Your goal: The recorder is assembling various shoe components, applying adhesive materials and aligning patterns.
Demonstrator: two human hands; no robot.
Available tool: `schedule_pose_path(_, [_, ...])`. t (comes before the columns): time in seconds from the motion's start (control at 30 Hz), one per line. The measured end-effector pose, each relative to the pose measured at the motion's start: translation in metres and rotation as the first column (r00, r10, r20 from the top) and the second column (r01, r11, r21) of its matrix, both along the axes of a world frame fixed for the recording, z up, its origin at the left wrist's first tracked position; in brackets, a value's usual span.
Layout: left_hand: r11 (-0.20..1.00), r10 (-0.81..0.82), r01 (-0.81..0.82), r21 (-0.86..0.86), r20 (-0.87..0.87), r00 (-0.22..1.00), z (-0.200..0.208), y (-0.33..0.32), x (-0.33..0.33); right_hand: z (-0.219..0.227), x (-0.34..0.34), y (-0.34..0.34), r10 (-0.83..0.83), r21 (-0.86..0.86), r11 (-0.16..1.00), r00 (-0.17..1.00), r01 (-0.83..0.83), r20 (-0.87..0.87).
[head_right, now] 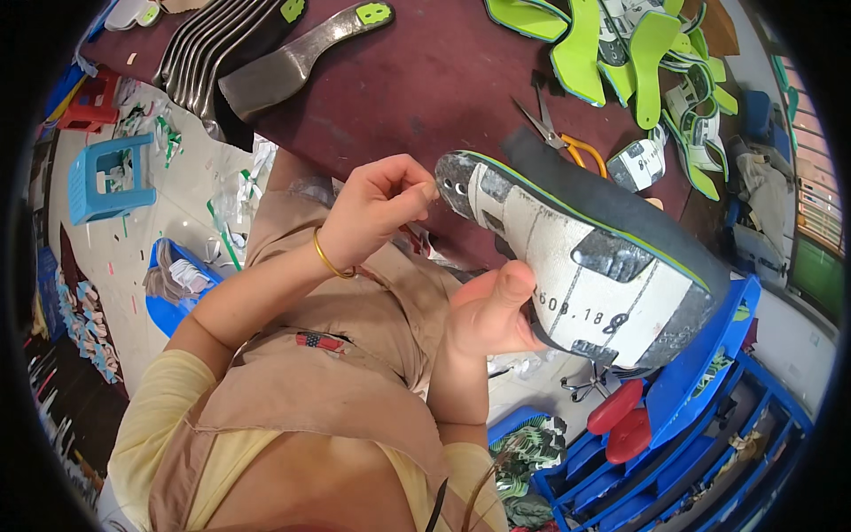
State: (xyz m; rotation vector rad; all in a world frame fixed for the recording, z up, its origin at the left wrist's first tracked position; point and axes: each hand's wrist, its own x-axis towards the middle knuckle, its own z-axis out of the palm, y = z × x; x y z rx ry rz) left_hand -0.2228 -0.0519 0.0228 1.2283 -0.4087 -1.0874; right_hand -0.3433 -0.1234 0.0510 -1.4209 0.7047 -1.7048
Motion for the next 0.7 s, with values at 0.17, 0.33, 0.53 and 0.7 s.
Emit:
schedule_pose_path(0.17, [0.999, -0.011, 0.005, 0.048, 0.123, 0.992, -0.047, 0.001, -0.018, 0.036, 0.014, 0.006, -0.033, 0.295, 0.954, 0.961, -0.052, 0.276])
schedule_pose_path(0.33, [0.962, -0.182, 0.25, -0.113, 0.42, 0.889, -0.04, 0.041, -0.038, 0.035, -0.021, -0.026, 0.065, 0.449, 0.856, 0.914, -0.257, 0.4])
schedule_pose_path(0.53, [0.888, -0.329, 0.456, -0.065, 0.602, 0.727, -0.02, 0.054, -0.028, 0.022, -0.033, -0.041, 0.04, 0.528, 0.712, 0.778, -0.462, 0.627])
schedule_pose_path(0.7, [0.794, -0.358, 0.603, -0.076, 0.744, 0.565, -0.006, 0.059, -0.025, 0.022, -0.031, -0.043, 0.056, 0.518, 0.715, 0.777, -0.469, 0.627])
